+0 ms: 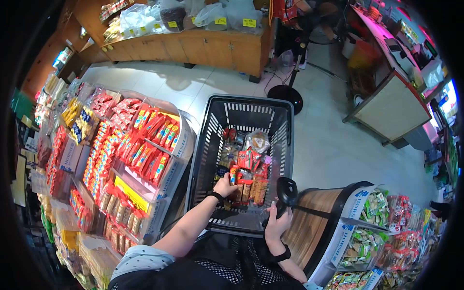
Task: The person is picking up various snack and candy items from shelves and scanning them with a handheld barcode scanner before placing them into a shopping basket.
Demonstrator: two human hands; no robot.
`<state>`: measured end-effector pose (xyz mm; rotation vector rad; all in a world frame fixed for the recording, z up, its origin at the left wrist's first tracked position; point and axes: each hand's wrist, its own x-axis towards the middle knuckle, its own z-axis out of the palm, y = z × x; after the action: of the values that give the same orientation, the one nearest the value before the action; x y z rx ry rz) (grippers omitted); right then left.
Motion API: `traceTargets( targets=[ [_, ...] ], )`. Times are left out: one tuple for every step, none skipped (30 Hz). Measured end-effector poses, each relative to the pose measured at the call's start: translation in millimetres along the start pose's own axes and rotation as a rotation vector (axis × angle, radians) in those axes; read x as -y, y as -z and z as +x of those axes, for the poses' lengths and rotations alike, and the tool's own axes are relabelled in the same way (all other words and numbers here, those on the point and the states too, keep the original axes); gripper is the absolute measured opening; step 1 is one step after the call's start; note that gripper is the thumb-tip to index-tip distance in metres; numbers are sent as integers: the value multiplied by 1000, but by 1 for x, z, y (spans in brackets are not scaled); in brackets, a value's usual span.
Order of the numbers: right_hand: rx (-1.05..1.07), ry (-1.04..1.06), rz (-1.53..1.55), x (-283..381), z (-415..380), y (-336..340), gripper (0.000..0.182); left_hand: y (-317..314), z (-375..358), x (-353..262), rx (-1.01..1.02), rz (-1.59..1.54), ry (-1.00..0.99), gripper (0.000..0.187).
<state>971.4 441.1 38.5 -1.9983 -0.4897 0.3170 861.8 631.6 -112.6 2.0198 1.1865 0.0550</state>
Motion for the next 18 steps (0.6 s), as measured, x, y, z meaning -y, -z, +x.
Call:
traceTargets(
  targets=[
    [-15,1,-1,2,-1,-1,20,2,5,-1,4,0,-14,59],
    [-6,0,-8,3,-1,-2,20,3,11,-2,123,-414,96,49],
    [2,-1,-15,4,-1,-2,20,4,17,-3,247,-825,210,40],
    [-14,-3,-17,4,-3,-3,20,30,10,-21,380,-989,324,30],
    [-14,30,-48,5,-4,-4,20,41,4,-30,455,-1200,356,33],
    [-14,61,-79,5,-5,-5,20,43,2,-28,508,-1354,366,32],
    [-26,64,-84,2,-6,-5,20,44,1,-27,558,-1514,376,31],
    [-22,68,-63,-2,-8,-7,20,49,0,-33,519,-1544,492,32],
    [-18,72,-43,-4,-9,-8,20,55,-2,-36,554,-1631,497,30],
    [-19,103,-66,0,-12,-9,20,54,-2,-29,649,-1716,451,29],
    [-20,102,-70,-1,-14,-9,20,53,-2,-23,744,-1800,402,27],
    [15,124,-59,-3,-14,-9,20,49,-1,-19,748,-1802,403,27],
    [51,146,-48,-6,-14,-9,20,49,-2,-21,803,-1812,394,27],
    [49,145,-52,-8,-14,-8,20,49,-2,-25,858,-1821,385,28],
    [82,195,-110,-11,-14,-7,21,49,-3,-28,863,-1823,386,28],
    [111,242,-166,-11,-15,-7,22,53,-6,-35,796,-1787,404,28],
    [106,238,-169,-11,-16,-8,22,56,-9,-39,731,-1750,420,27],
    [121,216,-143,-10,-16,-9,24,51,-7,-34,731,-1796,413,29]
  ],
)
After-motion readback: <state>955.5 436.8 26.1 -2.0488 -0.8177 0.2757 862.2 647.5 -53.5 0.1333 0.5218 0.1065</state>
